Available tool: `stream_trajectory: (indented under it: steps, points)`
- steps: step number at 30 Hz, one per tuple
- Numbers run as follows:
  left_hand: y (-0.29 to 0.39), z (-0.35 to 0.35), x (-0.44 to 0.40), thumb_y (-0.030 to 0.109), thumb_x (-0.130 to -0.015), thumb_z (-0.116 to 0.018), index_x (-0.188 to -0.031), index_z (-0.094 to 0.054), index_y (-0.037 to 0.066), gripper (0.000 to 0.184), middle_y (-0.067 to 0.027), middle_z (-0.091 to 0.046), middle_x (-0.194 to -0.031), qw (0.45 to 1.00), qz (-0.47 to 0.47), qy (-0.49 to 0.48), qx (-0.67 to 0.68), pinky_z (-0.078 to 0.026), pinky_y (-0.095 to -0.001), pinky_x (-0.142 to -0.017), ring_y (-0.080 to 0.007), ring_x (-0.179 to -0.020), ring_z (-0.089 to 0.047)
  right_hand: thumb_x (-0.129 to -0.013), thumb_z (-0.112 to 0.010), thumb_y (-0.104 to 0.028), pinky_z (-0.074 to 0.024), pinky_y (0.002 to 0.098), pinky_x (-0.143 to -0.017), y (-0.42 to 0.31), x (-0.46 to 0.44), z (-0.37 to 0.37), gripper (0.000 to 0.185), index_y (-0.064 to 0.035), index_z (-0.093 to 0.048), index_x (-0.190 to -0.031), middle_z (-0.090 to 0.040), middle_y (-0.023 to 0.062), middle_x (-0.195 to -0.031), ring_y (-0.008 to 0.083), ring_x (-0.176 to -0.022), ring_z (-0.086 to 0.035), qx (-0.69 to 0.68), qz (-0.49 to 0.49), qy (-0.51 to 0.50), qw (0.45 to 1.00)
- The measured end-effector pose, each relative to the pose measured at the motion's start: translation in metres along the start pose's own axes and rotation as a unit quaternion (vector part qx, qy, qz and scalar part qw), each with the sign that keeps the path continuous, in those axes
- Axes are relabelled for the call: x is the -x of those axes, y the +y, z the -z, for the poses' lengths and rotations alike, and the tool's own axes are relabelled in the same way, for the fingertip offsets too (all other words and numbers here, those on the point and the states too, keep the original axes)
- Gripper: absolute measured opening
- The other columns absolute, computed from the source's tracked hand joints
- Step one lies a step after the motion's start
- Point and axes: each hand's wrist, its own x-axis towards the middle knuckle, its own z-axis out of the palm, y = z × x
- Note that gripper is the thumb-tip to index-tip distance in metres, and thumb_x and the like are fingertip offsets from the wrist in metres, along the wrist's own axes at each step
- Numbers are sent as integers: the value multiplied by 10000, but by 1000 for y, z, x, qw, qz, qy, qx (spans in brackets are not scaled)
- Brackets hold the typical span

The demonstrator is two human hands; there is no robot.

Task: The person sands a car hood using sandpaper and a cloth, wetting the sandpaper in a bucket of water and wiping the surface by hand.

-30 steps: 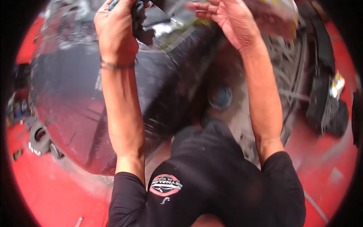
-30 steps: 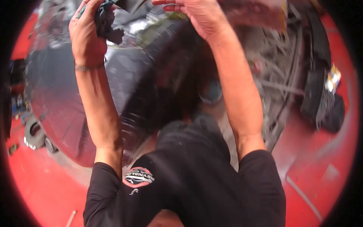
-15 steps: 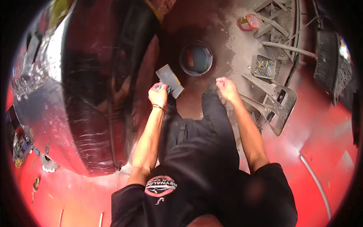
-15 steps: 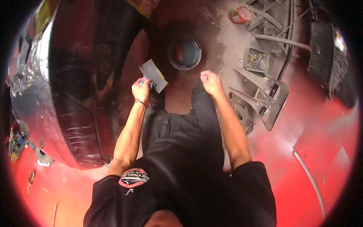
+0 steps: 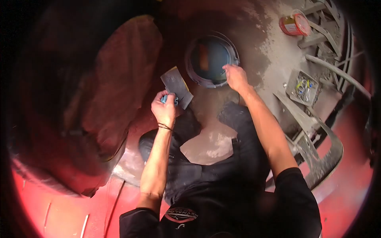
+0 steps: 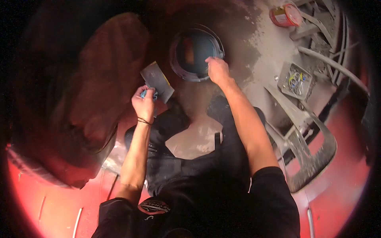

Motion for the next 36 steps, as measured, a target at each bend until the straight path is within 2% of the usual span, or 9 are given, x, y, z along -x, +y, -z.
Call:
stream_trajectory:
  steps: [4,8,12,13,19,22,29,32,36]
  points:
    - [-12,-11,-51,138,-948,-813,-995,-756,-9,164,30,-683,-824,995,-81,-44,42,-517,-262,-687,-54,-752,-606,-994,-637,-47,-583,510,-1061,45,-100,-77,366,-40,-691,-1356,-661,249,-1402,443,-1219,-695,108,25,-26,994]
    - [-27,-20,-82,134,-947,-822,-1041,-751,-11,187,23,-681,-866,988,-150,-20,25,-520,-257,-732,-52,-812,-612,-919,-784,-261,-492,501,-1208,42,-149,-121,680,-8,-579,-1515,-514,274,-1611,441,-1404,-595,200,12,-67,977]
    - [-41,-34,-107,145,-931,-826,-1055,-760,-16,214,19,-684,-875,977,-203,-8,66,-510,-253,-728,-52,-814,-608,-858,-838,-297,-450,482,-1253,27,-176,-148,703,-19,-654,-1477,-501,277,-1650,415,-1523,-503,241,-64,-280,927]
    - [-32,-37,-112,141,-927,-824,-1050,-763,-16,209,21,-685,-875,975,-214,-19,64,-507,-252,-724,-49,-815,-606,-856,-835,-287,-479,478,-1226,45,-175,-180,680,-9,-681,-1457,-526,283,-1630,423,-1468,-568,279,-68,-196,938]
    - [-7,-58,-142,118,-916,-814,-1017,-777,-12,169,27,-705,-869,953,-255,-50,156,-508,-249,-726,-37,-814,-604,-867,-841,-201,-621,485,-1030,74,-189,-196,683,-53,-645,-1505,-710,257,-1415,428,-1207,-746,297,10,-252,921]
    - [-18,-56,-150,111,-919,-813,-1000,-782,0,141,29,-714,-874,958,-207,-53,191,-513,-248,-732,-41,-812,-610,-908,-834,-227,-678,434,-853,32,-174,-104,676,-75,-603,-1525,-749,152,-1357,316,-1152,-767,57,-103,-324,939]
    - [-19,-56,-187,143,-939,-843,-1101,-778,38,203,-3,-761,-982,957,-191,-104,193,-560,-297,-798,-98,-881,-689,-885,-882,-188,-649,372,-695,60,-164,-78,727,-91,-568,-1533,-757,103,-1260,225,-1056,-732,-204,80,-166,962]
    - [-20,-56,-187,155,-939,-840,-1098,-776,30,212,-5,-764,-972,959,-202,-104,170,-572,-313,-815,-120,-884,-704,-917,-863,-189,-568,331,-944,31,-145,-63,606,-44,-629,-1457,-749,62,-1208,148,-1117,-674,-151,7,-135,979]
    - [-26,-71,-195,219,-886,-828,-1097,-806,7,300,-83,-804,-978,954,-266,-76,117,-594,-348,-863,-194,-913,-751,-1008,-780,-303,-628,291,-659,24,-159,-66,491,-52,-657,-1411,-755,69,-1186,130,-997,-710,-180,-197,-124,956]
